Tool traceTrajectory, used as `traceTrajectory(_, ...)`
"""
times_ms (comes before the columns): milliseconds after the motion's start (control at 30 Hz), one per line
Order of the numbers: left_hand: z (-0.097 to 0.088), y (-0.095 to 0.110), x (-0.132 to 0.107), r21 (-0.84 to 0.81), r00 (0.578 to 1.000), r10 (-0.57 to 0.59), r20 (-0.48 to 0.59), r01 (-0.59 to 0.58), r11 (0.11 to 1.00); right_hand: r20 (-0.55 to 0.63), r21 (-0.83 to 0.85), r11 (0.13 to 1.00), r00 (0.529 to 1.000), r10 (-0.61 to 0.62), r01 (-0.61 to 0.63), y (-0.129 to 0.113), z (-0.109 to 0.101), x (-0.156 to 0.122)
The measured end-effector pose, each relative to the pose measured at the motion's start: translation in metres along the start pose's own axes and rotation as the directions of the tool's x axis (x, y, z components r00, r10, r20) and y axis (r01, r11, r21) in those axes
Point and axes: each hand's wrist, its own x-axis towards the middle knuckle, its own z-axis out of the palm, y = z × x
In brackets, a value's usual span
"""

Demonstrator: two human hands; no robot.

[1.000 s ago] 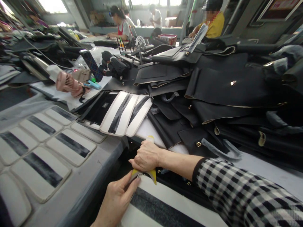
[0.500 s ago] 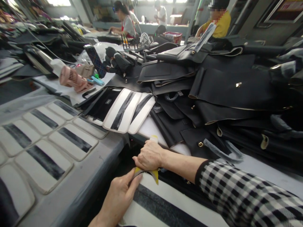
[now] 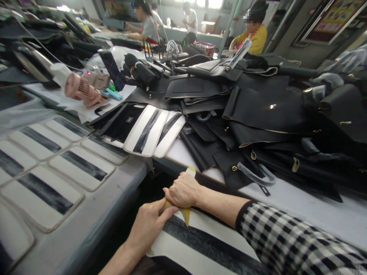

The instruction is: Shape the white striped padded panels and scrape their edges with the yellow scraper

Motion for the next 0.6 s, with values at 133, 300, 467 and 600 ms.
traceTrajectory(133,0.004,-0.008,0.015,-0.631,0.984,-0.077,0.163,0.164,0.758,0.013,-0.013,0.984,0.984,0.178,-0.178,-0.005,0.002,-0.014)
traceTrajectory(300,0.011,-0.015,0.032,-0.829,0.947,-0.047,0.318,0.301,0.47,0.045,-0.033,0.947,0.946,0.32,-0.319,0.004,0.004,-0.03)
traceTrajectory(467,0.013,-0.023,0.036,-0.817,0.917,-0.023,0.399,0.367,0.446,0.109,-0.018,0.905,0.899,0.425,-0.426,0.01,0.007,-0.042)
traceTrajectory(600,0.008,-0.024,0.026,-0.824,0.913,0.067,0.403,0.33,0.46,0.161,0.046,0.865,0.858,0.487,-0.499,0.007,0.011,-0.047)
